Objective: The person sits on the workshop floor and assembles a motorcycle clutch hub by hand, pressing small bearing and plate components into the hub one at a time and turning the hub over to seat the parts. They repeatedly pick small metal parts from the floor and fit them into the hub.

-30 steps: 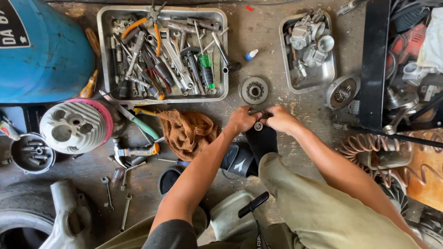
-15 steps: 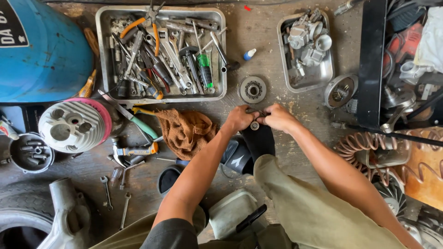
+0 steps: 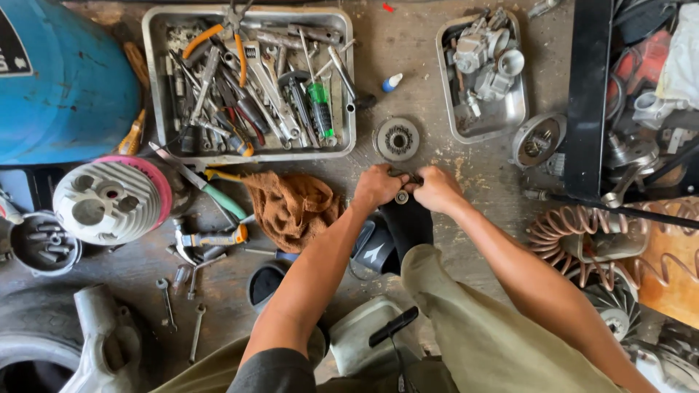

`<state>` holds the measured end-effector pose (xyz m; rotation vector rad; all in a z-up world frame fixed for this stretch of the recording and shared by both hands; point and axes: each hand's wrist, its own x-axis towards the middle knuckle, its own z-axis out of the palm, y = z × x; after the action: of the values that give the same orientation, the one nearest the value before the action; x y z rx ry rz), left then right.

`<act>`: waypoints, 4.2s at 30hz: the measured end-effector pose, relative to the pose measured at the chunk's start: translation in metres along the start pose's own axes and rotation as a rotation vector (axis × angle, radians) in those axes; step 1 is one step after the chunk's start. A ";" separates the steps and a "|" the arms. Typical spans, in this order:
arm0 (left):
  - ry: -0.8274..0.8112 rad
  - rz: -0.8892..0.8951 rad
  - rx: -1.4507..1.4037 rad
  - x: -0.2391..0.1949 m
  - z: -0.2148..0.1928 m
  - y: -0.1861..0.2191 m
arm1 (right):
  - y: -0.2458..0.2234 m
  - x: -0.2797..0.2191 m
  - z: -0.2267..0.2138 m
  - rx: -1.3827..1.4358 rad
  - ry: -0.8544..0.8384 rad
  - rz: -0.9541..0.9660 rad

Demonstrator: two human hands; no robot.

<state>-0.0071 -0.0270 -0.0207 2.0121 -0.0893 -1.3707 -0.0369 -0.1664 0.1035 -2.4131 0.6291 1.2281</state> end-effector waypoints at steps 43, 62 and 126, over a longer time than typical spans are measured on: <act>-0.025 -0.105 -0.061 -0.021 -0.007 0.019 | 0.016 0.025 0.019 -0.067 0.000 0.068; 0.037 -0.127 -0.061 -0.018 -0.013 0.020 | 0.004 0.017 0.008 -0.121 0.046 -0.054; 0.051 -0.033 -0.132 -0.007 -0.008 0.000 | -0.007 0.011 0.009 0.016 0.062 0.017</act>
<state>-0.0033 -0.0199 -0.0131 1.9445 0.0552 -1.3101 -0.0335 -0.1580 0.0905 -2.4463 0.6765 1.1543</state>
